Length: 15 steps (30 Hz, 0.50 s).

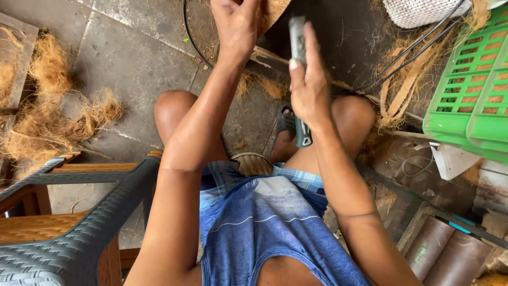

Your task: Processing coconut shells by hammering to loosen fibers, peeling the fibers off by hand, and using a spray gun to apply a coating or clean the shells.

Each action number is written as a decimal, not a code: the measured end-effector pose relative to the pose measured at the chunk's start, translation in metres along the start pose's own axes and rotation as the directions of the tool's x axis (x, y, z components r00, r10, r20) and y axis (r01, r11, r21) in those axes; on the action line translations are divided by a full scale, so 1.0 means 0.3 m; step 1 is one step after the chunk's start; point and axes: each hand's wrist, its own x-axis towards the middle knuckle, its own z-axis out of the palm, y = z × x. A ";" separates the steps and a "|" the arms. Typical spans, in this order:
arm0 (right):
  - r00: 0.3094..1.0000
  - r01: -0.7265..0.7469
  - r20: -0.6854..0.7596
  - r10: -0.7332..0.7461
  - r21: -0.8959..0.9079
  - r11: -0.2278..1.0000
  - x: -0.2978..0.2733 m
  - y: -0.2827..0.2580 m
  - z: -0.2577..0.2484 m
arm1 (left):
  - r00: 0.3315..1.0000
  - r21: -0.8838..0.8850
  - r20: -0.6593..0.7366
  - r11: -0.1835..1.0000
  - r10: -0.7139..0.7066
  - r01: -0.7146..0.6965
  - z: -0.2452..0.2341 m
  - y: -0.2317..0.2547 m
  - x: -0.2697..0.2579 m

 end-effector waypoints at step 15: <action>0.935 0.328 -0.038 -0.354 -0.290 0.899 0.077 -0.010 -0.107 | 0.991 0.032 -0.058 0.993 0.117 -0.115 -0.059 -0.045 -0.030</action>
